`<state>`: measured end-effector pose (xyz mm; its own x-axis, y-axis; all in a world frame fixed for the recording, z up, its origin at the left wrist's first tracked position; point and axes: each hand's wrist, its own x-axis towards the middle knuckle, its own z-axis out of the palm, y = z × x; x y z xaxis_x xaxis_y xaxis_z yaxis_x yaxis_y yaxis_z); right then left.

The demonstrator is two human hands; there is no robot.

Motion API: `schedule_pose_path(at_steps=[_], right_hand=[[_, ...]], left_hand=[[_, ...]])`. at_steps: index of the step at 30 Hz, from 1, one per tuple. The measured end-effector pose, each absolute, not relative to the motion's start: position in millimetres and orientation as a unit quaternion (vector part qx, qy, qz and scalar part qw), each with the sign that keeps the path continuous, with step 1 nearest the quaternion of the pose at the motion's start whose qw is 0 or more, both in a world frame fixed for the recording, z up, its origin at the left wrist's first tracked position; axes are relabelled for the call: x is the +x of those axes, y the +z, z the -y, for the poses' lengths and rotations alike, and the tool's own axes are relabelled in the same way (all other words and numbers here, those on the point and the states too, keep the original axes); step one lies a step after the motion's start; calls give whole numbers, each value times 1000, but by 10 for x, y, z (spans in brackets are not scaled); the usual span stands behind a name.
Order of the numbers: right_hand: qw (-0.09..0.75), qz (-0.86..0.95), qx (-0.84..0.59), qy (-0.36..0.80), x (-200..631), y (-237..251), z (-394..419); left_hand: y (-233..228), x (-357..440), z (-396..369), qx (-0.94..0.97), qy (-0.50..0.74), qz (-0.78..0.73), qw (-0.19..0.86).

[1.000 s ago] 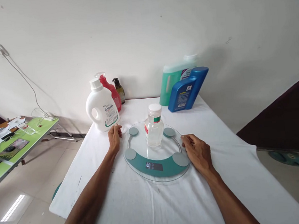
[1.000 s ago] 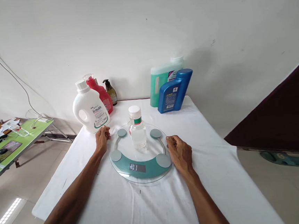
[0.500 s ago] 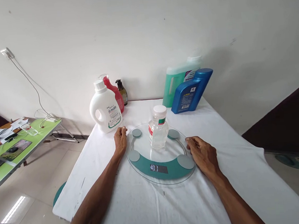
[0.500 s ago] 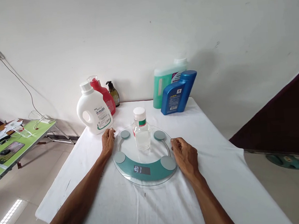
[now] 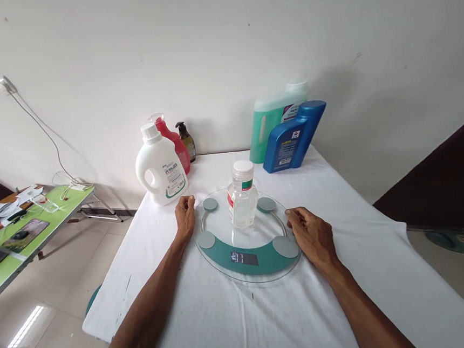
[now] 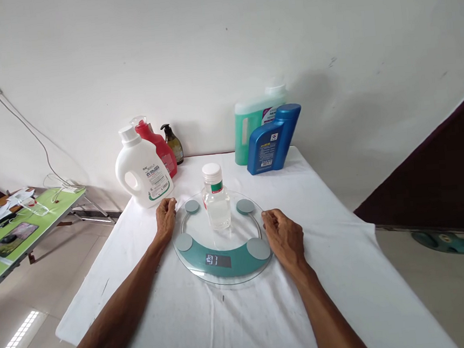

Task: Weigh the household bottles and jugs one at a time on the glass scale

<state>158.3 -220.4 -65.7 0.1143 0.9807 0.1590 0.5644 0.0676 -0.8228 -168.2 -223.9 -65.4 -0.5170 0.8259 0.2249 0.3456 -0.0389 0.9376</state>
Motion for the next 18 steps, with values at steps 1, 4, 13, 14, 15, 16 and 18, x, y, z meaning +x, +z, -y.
schedule_pose_path(at_steps=[1,4,13,14,15,16,18], right_hand=[[400,613,-630,261,1583,-657,2203],[397,612,-631,263,1578,-645,2210],[389,608,-639,265,1567,-621,2231],[390,609,-638,265,1569,-626,2229],[392,609,-637,264,1570,-631,2226],[395,609,-636,263,1571,-636,2224],[398,610,-633,262,1572,-645,2221]], left_hand=[[-649,-1681,2240,444,568,-661,210],[-633,-1678,2245,444,568,-661,210],[-610,-1663,2246,440,567,-662,215],[-608,-1662,2247,440,566,-663,215],[-605,-1661,2248,441,566,-663,214],[-604,-1661,2249,440,566,-664,214],[-603,-1662,2250,440,565,-664,214]])
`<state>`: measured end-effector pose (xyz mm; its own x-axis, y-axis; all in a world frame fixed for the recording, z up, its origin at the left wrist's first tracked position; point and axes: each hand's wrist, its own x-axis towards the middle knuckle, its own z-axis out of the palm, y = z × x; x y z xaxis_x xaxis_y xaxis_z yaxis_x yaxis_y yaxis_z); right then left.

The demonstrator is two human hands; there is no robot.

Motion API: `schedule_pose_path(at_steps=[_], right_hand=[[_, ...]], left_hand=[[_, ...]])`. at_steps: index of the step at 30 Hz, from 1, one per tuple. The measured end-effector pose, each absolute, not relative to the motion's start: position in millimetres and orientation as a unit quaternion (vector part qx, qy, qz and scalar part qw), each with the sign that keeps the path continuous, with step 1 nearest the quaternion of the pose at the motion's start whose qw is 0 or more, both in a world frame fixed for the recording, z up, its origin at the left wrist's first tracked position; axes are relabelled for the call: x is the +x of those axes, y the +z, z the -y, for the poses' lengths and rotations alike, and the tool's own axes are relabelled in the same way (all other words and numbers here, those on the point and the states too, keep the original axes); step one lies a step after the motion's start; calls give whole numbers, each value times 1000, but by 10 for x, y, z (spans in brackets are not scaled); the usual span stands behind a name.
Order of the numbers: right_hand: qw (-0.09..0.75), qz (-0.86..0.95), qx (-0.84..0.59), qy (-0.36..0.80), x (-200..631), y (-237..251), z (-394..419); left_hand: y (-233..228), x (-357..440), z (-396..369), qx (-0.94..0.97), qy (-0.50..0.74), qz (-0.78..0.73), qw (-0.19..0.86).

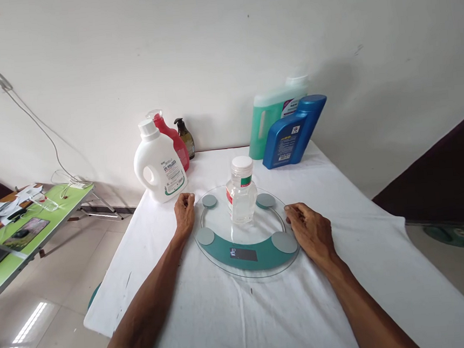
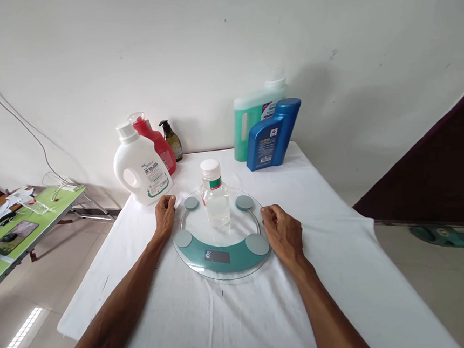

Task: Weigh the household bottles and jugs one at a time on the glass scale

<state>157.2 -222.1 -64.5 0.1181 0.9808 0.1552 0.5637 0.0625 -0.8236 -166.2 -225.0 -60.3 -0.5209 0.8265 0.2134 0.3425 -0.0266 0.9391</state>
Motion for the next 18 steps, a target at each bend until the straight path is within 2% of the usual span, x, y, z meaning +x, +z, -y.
schedule_pose_path(at_steps=[18], right_hand=[[390,609,-639,263,1575,-646,2207]], left_hand=[[-653,-1694,2278,433,584,-656,203]])
